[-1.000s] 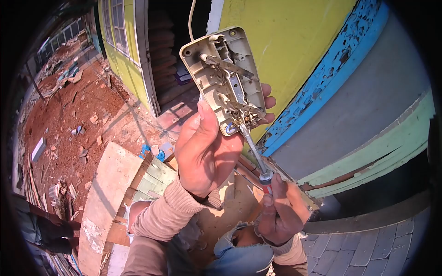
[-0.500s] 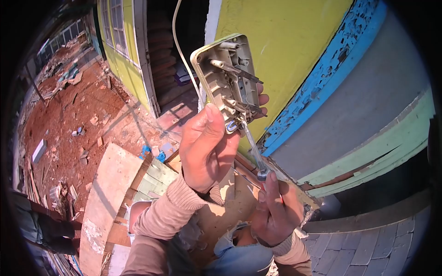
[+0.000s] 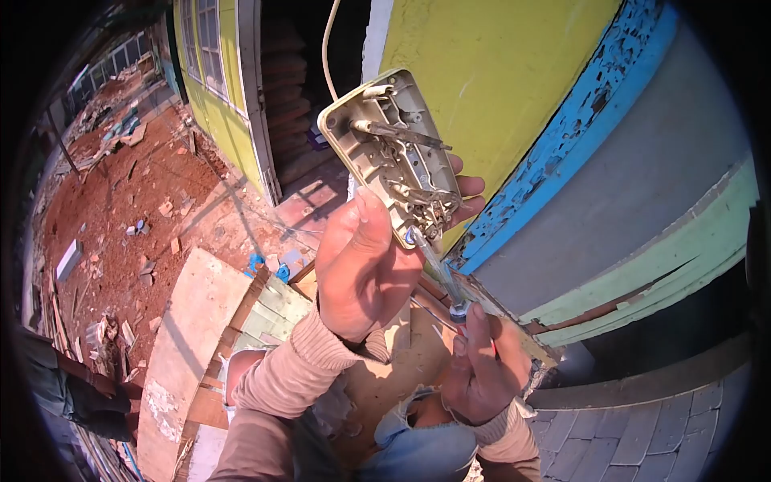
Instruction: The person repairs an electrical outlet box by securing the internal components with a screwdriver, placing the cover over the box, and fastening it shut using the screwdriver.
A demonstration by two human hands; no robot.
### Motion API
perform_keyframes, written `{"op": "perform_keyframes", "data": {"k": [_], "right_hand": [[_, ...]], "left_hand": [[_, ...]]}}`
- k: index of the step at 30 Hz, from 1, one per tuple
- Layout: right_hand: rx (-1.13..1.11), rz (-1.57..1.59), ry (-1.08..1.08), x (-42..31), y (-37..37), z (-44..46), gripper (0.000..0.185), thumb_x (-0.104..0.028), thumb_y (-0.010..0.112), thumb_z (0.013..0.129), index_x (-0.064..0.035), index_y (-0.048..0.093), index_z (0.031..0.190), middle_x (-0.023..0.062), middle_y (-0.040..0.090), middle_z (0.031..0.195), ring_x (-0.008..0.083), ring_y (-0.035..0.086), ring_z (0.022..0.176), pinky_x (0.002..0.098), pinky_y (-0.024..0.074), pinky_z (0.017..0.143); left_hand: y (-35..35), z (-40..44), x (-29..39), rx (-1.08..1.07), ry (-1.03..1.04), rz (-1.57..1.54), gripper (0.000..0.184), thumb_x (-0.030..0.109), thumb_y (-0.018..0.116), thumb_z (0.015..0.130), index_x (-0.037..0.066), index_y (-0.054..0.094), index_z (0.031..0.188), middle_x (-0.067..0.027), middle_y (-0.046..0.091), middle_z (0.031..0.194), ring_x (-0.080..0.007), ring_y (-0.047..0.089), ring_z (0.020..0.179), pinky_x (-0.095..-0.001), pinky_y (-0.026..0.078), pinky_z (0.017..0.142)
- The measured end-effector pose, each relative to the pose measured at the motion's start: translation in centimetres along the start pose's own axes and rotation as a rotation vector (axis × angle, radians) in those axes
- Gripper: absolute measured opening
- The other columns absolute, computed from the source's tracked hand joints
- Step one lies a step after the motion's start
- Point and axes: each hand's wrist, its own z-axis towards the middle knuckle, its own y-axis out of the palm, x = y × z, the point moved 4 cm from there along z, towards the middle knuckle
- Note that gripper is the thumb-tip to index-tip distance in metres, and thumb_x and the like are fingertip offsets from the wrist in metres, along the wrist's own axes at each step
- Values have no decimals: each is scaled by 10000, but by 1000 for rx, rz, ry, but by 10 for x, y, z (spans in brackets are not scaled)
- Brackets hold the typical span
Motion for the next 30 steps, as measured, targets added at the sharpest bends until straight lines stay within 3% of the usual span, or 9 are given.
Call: {"op": "perform_keyframes", "data": {"k": [7, 10, 12, 16, 19, 21, 22, 26, 30], "right_hand": [[-4, 131, 127, 2, 8, 1, 342, -24, 578, 911, 66, 641, 1235, 236, 656, 928, 322, 666, 723, 366, 531, 660], [-16, 168, 147, 4, 8, 0, 323, -50, 566, 938, 68, 642, 1228, 236, 650, 919, 322, 664, 732, 359, 526, 675], [-12, 160, 153, 6, 9, 1, 486, 69, 610, 816, -18, 653, 1292, 191, 679, 951, 278, 705, 758, 348, 570, 699], [11, 211, 171, 8, 8, 1, 500, 49, 611, 819, -39, 649, 1309, 179, 668, 942, 274, 687, 737, 350, 564, 689], [-46, 237, 132, 4, 3, 3, 499, 59, 602, 812, -10, 643, 1305, 179, 664, 943, 268, 684, 735, 340, 559, 681], [-41, 273, 133, -2, -1, 0, 501, 80, 597, 794, 27, 638, 1291, 178, 660, 942, 254, 682, 747, 324, 553, 685], [-43, 282, 136, -2, -2, -1, 501, 80, 597, 794, 27, 638, 1291, 178, 660, 942, 254, 682, 747, 324, 553, 685], [-3, 237, 130, -2, -5, -3, 495, 112, 584, 783, 50, 641, 1270, 175, 659, 949, 238, 680, 739, 304, 550, 694], [-36, 238, 143, -3, -8, -2, 471, 102, 586, 801, 38, 649, 1264, 186, 667, 963, 243, 693, 743, 298, 552, 698]], "left_hand": [[-10, 2, -3, -21, 27, -176, 834, 599, 374, 1010, -66, 268, 1503, -237, 492, 1414, -397, 572, 1221, -525, 480, 1039], [-6, 0, -4, 27, -11, -187, 720, 547, 360, 1034, -25, 336, 1470, -230, 490, 1412, -363, 596, 1171, -515, 521, 952], [-7, -1, -5, 48, -10, -223, 753, 575, 340, 1024, -29, 330, 1473, -227, 509, 1382, -352, 600, 1163, -505, 517, 965], [-6, -2, -9, -24, -5, -218, 797, 593, 349, 1012, -58, 320, 1471, -211, 536, 1337, -339, 604, 1155, -485, 520, 969], [-11, 2, -11, -43, 17, -257, 948, 694, 362, 953, -100, 295, 1467, -190, 556, 1292, -323, 608, 1142, -460, 536, 952], [-10, 2, -10, -124, 50, -326, 1143, 812, 412, 856, -114, 223, 1499, -214, 548, 1324, -358, 586, 1159, -459, 538, 963], [-7, 2, -8, -131, 71, -360, 1230, 879, 373, 802, -133, 238, 1487, -217, 562, 1295, -346, 591, 1144, -443, 556, 934], [-13, 3, -5, -51, 14, -240, 1230, 904, 259, 814, -141, 294, 1463, -209, 584, 1239, -299, 604, 1116, -389, 577, 887], [-11, 3, -1, 31, 19, -215, 1125, 841, 250, 886, -137, 349, 1433, -176, 593, 1158, -273, 609, 1040, -351, 578, 861]]}}
